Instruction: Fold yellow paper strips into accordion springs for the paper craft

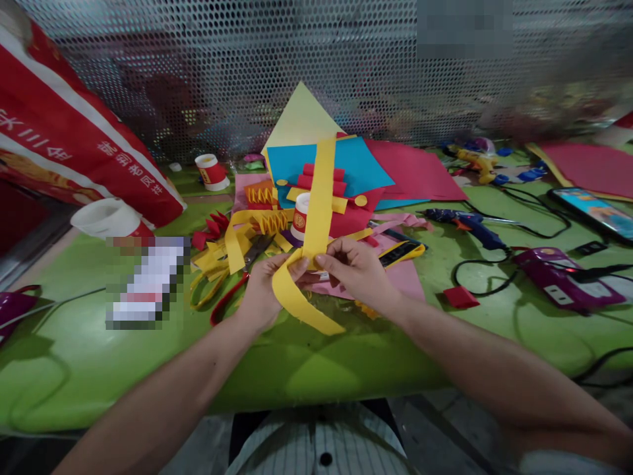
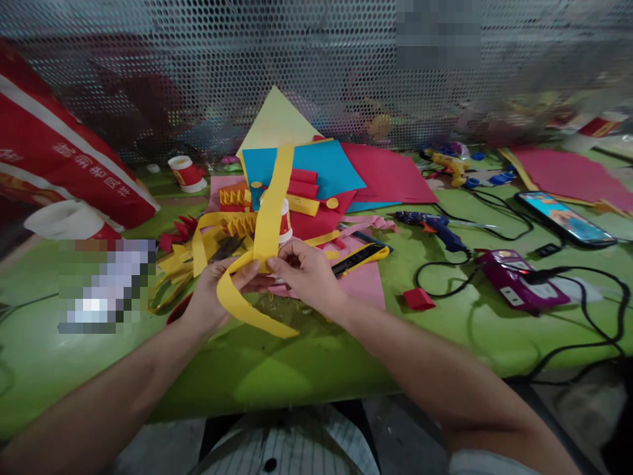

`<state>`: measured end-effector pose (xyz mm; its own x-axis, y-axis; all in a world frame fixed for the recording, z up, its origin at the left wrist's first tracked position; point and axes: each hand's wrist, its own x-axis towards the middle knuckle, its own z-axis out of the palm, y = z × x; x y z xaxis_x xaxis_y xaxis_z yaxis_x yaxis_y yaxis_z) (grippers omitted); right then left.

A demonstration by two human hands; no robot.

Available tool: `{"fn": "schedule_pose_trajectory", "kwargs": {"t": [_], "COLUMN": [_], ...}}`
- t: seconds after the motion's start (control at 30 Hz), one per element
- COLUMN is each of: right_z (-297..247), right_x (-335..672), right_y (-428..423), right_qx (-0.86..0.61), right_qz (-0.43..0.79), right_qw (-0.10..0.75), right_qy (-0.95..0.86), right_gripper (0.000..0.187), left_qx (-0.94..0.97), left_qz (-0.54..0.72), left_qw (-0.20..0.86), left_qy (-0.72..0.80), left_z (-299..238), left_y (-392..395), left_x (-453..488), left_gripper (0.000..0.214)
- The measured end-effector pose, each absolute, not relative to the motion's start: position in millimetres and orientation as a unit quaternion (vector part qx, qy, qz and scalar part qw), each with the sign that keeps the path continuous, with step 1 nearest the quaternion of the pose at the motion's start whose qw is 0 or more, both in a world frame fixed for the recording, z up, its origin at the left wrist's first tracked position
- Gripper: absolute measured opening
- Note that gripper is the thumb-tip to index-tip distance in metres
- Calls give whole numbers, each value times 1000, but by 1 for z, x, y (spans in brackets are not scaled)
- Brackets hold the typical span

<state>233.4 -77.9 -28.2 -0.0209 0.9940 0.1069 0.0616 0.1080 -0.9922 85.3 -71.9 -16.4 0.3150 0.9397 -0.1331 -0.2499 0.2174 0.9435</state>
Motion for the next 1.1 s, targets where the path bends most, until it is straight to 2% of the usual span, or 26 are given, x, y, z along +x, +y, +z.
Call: {"fn": "schedule_pose_trajectory", "kwargs": {"t": [0.43,0.6,0.87,1.1], "right_z": [-26,-28,-35,-32], "right_x": [234,234,235,233], "right_y": [-74,-75,-75,-75], "right_qx": [-460,-459,-448,-434], "right_qz": [581,583,572,614], "right_qw": [469,444,387,387], "right_qy": [-480,-502,-568,-534], "right_gripper": [41,45,42,48], "left_qx": [426,418,433,417], "left_qz": [433,441,440,438], "left_qw": [677,681,665,675], "left_qy": [415,408,421,422], "left_z": [-16,-17,-16,-15], "left_y": [-70,-70,-72,-72], "left_x": [83,83,85,85], "left_gripper": [22,25,23,22]}}
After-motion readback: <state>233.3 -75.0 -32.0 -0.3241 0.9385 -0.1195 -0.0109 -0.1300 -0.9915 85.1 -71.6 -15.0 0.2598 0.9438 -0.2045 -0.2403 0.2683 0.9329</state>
